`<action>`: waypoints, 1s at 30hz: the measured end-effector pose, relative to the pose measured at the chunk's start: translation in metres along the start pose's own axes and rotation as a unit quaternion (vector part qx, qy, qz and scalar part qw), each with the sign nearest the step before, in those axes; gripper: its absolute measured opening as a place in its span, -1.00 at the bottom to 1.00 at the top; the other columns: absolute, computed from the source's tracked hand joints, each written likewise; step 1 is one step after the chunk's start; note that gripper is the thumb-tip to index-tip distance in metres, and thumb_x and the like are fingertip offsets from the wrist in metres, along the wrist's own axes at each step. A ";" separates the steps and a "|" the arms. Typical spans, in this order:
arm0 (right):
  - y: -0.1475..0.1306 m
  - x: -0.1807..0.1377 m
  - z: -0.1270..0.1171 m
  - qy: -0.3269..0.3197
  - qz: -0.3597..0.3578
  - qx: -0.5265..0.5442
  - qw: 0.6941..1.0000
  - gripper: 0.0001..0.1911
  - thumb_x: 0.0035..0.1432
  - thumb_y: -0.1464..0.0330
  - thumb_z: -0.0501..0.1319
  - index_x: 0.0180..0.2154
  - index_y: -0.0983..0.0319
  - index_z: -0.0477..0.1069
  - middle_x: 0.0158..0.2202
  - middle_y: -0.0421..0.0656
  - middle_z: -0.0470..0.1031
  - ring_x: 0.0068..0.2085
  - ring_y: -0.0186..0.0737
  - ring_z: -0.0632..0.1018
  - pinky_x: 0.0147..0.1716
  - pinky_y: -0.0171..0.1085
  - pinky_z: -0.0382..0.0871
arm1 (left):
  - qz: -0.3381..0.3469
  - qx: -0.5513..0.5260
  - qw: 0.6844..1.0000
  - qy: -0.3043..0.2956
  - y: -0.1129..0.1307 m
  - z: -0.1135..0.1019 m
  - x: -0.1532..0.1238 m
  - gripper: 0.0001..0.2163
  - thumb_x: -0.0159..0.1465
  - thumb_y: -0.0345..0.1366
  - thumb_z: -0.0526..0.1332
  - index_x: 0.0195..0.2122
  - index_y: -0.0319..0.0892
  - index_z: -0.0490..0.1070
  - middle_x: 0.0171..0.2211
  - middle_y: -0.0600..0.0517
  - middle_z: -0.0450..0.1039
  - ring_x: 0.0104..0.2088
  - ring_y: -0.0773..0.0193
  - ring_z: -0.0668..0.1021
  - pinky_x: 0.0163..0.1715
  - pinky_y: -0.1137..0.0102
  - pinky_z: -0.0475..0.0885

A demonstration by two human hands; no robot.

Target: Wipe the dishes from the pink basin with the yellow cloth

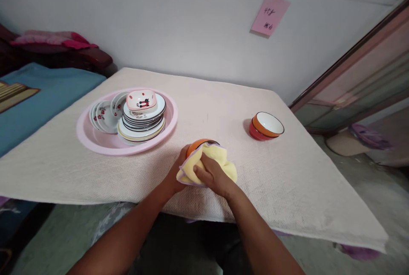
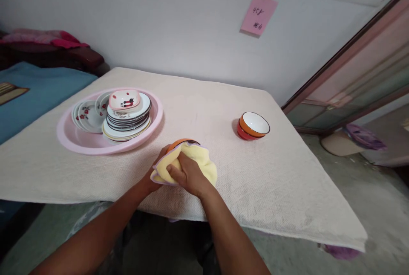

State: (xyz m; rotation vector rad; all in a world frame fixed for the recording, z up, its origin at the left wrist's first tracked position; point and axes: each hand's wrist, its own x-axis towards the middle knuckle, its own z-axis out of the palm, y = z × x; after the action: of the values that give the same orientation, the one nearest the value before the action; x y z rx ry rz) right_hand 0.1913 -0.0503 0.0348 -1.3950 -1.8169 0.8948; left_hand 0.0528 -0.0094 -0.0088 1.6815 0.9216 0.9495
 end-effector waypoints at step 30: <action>0.039 0.001 -0.024 0.165 0.034 0.230 0.959 -0.46 -0.03 0.10 0.27 -0.02 0.19 0.32 -0.14 -0.10 0.47 -0.16 -0.09 0.50 -0.20 -0.13 0.42 | 0.010 0.064 0.992 0.104 -0.001 -0.008 0.002 -0.52 0.09 -0.50 -0.02 0.06 -0.16 0.27 0.03 -0.03 0.35 0.07 0.19 0.37 0.12 0.20 0.23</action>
State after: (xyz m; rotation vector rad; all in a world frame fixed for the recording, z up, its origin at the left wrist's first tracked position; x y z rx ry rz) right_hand 0.2311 -0.0388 0.0153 -1.2224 -1.2210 0.9758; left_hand 0.0459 -0.0040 -0.0076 1.7237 1.1260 1.1155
